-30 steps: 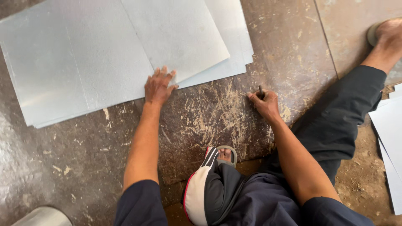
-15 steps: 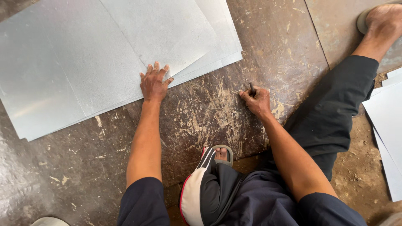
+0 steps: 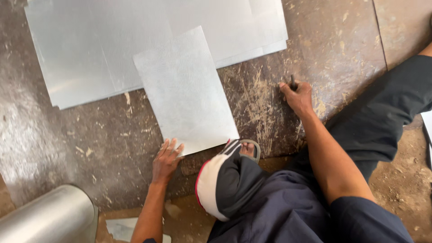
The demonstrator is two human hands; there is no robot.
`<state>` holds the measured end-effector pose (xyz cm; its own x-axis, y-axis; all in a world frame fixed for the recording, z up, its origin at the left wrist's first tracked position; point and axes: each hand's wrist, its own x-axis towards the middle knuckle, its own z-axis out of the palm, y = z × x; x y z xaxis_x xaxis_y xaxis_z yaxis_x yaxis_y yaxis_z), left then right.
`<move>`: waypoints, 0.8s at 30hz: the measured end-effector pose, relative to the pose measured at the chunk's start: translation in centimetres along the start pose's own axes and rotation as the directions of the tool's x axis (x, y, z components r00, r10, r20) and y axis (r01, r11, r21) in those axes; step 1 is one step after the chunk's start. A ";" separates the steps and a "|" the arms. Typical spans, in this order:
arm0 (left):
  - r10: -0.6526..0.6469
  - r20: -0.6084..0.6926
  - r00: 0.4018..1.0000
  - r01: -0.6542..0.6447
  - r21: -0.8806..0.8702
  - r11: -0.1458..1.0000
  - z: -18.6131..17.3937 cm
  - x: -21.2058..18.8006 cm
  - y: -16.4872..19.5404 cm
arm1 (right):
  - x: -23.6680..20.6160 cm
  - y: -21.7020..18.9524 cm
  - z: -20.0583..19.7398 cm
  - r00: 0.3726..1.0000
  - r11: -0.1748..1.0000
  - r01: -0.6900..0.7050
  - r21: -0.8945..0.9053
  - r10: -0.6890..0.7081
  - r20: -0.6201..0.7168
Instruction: The person sits on the workshop floor and scores thin galvanized metal sheets with a pointed scriber, then folds and snaps the sheets along the scored lines. They set finished pieces aside, reposition remaining sheets, and repeat the scoring and breaking process on successive sheets.
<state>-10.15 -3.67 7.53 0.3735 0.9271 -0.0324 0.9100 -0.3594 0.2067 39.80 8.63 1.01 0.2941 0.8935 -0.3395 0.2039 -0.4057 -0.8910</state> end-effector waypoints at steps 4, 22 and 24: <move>-0.119 0.128 0.985 0.111 0.064 0.992 -0.6 -3.4 -0.6 | 0.0 -2.3 -1.5 0.972 0.937 -0.235 0.260 0.231 0.044; -0.327 0.890 0.317 0.838 -0.101 0.537 8.8 28.7 13.8 | -36.7 14.8 -42.1 0.199 0.711 -0.162 0.684 0.702 -0.684; -0.344 0.908 0.237 0.857 -0.029 0.515 9.4 30.6 15.7 | -39.0 17.4 -42.9 0.146 0.679 -0.145 0.720 0.734 -0.663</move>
<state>17.30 18.01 0.56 -0.0608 0.2468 -0.9672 0.7831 0.6126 0.1071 71.96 -41.50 11.72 0.8116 -0.2954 -0.5040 -0.5766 -0.2660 -0.7725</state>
